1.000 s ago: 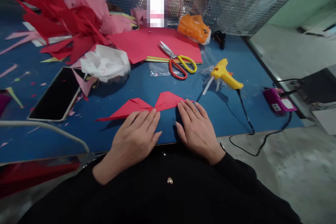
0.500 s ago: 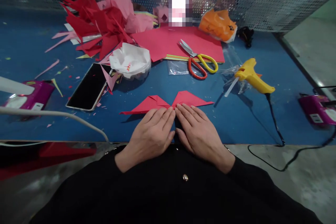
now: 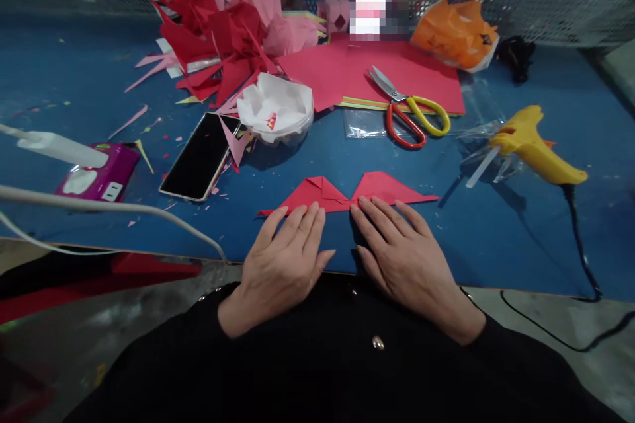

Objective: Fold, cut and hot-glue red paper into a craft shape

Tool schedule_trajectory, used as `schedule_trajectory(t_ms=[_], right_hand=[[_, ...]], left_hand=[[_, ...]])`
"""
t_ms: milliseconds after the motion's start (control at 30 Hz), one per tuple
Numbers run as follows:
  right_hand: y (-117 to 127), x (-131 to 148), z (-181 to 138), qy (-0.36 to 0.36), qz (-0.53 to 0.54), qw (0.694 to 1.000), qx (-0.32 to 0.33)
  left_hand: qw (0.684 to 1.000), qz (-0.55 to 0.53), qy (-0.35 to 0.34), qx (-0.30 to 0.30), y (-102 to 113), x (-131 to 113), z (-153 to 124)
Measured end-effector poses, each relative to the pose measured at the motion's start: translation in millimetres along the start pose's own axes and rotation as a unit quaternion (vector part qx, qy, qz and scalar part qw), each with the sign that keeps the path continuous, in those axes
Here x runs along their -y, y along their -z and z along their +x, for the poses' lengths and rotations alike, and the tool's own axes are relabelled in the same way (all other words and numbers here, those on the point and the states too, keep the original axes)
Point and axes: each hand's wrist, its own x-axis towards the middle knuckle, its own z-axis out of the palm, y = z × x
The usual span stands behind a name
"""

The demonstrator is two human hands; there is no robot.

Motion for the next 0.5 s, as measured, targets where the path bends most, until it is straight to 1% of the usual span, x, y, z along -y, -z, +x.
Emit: schedule_trajectory(t_ms=[200, 367, 500], right_hand=[[1.3, 1.2, 0.3, -0.003, -0.005, 1.0, 0.001], [1.5, 1.8, 0.6, 0.005, -0.024, 1.0, 0.0], [2.3, 1.5, 0.5, 0.007, -0.031, 0.999, 0.005]], left_hand=[[0.999, 0.013, 0.044, -0.016, 7.2, 10.5, -19.4], [0.997, 0.009, 0.078, -0.007, 11.0, 18.4, -32.0], [0.994, 0.002, 0.104, -0.032, 8.7, 19.3, -38.7]])
